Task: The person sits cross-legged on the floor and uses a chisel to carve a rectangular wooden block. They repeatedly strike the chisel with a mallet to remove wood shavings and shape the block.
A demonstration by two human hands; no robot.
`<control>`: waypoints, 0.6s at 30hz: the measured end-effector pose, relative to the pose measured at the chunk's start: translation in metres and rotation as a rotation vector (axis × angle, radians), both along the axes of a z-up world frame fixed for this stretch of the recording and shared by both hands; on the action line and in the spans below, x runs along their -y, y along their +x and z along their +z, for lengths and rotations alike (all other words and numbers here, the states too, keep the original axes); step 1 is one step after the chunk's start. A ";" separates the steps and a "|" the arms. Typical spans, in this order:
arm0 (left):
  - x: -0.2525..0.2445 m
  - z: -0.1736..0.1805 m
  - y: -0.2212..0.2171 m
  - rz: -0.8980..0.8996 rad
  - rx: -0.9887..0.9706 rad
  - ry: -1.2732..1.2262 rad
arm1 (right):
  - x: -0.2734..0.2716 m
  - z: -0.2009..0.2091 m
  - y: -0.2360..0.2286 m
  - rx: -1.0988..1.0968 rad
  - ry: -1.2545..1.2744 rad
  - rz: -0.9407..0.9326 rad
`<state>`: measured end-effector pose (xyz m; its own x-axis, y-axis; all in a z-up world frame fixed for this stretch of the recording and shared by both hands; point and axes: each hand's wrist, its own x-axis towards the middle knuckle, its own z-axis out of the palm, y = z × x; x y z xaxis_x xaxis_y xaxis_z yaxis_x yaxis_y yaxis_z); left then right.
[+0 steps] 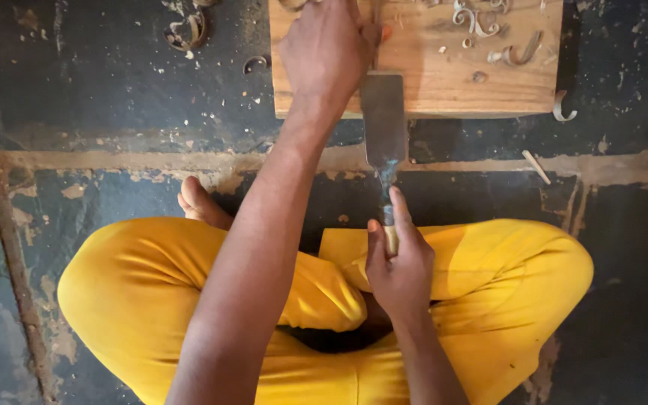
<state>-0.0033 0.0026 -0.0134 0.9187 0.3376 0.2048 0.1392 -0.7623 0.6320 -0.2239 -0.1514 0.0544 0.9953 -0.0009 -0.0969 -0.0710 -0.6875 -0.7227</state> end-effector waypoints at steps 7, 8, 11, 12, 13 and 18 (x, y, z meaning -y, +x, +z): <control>-0.003 0.004 -0.001 -0.014 0.033 -0.064 | -0.007 -0.011 0.011 0.248 -0.074 0.123; -0.002 0.011 -0.004 -0.037 0.013 -0.076 | -0.008 -0.011 0.015 0.240 -0.095 0.123; 0.010 0.034 -0.037 -0.238 -0.056 0.154 | -0.011 -0.007 0.018 0.051 -0.168 0.062; 0.023 0.043 -0.053 -0.382 -0.074 0.410 | -0.010 -0.003 0.016 -0.115 -0.200 0.010; 0.035 0.052 -0.070 -0.460 -0.180 0.375 | -0.011 -0.003 0.018 -0.274 -0.228 -0.038; 0.051 0.057 -0.111 -0.423 -0.100 0.374 | -0.007 -0.008 0.020 0.033 -0.055 0.072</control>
